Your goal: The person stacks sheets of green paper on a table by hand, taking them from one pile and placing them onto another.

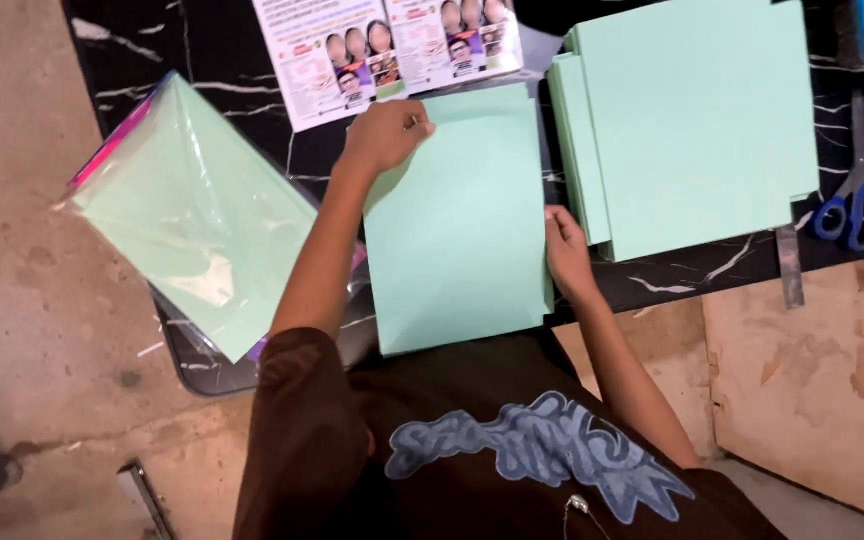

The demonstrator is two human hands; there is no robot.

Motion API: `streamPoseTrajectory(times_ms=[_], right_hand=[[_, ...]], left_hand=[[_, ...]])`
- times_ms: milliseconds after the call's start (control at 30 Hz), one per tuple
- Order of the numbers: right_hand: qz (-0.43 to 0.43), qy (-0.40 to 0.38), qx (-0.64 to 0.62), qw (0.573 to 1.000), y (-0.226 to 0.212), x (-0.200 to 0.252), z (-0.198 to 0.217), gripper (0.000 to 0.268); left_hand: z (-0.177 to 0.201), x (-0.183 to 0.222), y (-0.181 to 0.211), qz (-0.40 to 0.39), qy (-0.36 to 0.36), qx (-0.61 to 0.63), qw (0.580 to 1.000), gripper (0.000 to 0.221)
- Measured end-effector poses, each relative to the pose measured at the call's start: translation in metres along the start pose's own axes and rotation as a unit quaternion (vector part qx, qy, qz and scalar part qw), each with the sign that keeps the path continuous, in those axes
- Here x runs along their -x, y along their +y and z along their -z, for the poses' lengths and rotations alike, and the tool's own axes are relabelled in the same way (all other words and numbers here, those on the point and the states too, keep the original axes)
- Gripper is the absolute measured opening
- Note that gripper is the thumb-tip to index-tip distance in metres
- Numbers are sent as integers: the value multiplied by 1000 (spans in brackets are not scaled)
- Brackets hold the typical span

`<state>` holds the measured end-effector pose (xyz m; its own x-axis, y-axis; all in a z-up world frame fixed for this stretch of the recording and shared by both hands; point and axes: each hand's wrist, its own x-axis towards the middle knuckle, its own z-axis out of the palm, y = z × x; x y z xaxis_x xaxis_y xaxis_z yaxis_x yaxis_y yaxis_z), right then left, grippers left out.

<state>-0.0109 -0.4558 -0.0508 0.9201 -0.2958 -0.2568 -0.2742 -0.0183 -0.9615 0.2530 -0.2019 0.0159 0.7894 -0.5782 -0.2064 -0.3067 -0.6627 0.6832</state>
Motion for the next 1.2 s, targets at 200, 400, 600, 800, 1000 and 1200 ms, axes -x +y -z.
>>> streamPoseTrajectory(times_ms=[200,400,600,800,1000,1200], right_hand=[[-90,-3,-74,993,18,-3,9,31],[-66,1,-61,996,-22,1,-10,34],[-35,-21,-13,999,-48,10,-13,63],[-42,-16,-29,999,-39,9,-13,53],[-12,-19,-74,997,-25,3,-9,43],[-31,-7,-68,997,-29,5,-11,44]], left_hand=[[-22,-14,-5,35,86,-129,987,25],[22,55,20,-84,337,-92,933,31],[-18,249,-63,129,320,-62,936,22],[-32,347,-62,130,318,-101,934,37],[-27,353,-74,124,292,-170,933,53],[-19,349,-70,174,298,-179,921,62]])
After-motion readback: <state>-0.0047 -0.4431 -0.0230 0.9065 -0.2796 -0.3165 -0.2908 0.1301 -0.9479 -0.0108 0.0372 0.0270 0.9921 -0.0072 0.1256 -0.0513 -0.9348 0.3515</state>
